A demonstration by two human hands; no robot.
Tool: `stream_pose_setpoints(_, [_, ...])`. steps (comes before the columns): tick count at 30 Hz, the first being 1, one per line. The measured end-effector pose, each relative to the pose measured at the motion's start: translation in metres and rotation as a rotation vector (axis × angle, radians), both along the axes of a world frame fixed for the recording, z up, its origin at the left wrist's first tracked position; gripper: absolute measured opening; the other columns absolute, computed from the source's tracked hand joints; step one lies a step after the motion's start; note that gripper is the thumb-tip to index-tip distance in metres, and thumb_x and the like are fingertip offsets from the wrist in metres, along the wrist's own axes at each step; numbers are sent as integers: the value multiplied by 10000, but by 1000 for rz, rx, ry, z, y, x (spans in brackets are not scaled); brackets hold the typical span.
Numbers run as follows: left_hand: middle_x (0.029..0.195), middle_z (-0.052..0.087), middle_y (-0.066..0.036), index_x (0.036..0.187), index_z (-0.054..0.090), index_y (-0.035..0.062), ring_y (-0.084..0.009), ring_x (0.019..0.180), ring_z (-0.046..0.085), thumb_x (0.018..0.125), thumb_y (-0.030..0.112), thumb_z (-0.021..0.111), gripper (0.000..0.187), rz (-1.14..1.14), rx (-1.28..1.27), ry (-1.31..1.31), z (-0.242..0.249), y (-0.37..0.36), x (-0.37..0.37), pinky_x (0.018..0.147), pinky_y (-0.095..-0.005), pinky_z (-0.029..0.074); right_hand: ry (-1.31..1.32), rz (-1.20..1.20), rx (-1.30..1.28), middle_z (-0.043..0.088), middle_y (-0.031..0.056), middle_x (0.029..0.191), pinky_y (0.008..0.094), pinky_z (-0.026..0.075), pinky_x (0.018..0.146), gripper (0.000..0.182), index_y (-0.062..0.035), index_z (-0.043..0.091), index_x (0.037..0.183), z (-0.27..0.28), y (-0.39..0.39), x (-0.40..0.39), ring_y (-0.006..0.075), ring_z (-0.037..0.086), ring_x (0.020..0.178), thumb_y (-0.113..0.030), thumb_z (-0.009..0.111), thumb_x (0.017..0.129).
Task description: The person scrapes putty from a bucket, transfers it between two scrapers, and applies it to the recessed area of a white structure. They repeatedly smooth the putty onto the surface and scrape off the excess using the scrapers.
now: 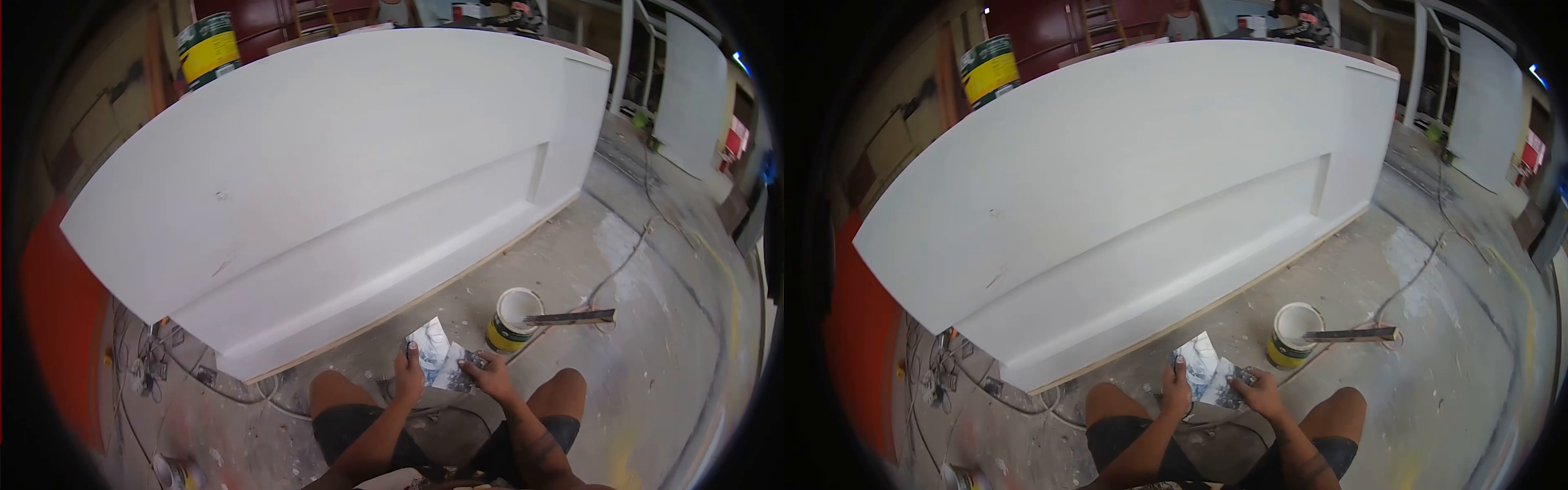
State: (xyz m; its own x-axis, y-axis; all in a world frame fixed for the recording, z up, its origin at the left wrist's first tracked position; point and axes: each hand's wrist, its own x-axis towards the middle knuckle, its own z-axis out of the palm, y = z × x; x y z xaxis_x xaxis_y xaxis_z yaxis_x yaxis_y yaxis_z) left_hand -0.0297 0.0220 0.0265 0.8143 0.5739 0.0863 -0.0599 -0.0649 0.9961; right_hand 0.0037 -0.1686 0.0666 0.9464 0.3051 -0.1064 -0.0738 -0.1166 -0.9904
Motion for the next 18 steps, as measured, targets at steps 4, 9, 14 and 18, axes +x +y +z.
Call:
stream_pose_setpoints(4, [934, 641, -156, 1109, 578, -41, -193, 855, 574, 1049, 344, 456, 408, -85, 98, 13, 4, -14, -2, 805, -356, 460, 41, -64, 97, 639, -4, 706, 260, 418, 540, 244, 40, 685, 845, -6, -4, -2, 56, 534, 635, -192, 755, 865])
stream_pose_setpoints(9, [1007, 650, -224, 1131, 577, -53, -333, 912, 613, 1044, 351, 449, 433, -144, 280, 191, 1, -39, -15, 850, -417, 458, -70, -173, -73, 663, 29, 709, 276, 448, 554, 293, 47, 694, 853, -4, -10, 7, 65, 557, 642, -237, 764, 853])
stream_pose_setpoints(14, [1059, 638, -244, 1168, 566, -72, -364, 950, 617, 1043, 358, 446, 463, -200, 374, 224, -14, -41, -20, 871, -436, 455, -81, -226, -13, 702, 80, 747, 300, 509, 620, 409, 68, 696, 978, -15, -19, 11, 101, 624, 687, -311, 770, 846])
stream_pose_setpoints(18, [1082, 631, -250, 1185, 561, -73, -363, 987, 617, 1044, 370, 441, 480, -359, 233, 185, -8, -39, -20, 886, -433, 452, -116, -322, -45, 684, 74, 731, 293, 486, 564, 442, 80, 671, 1039, -8, -23, 8, 109, 611, 630, -304, 773, 845])
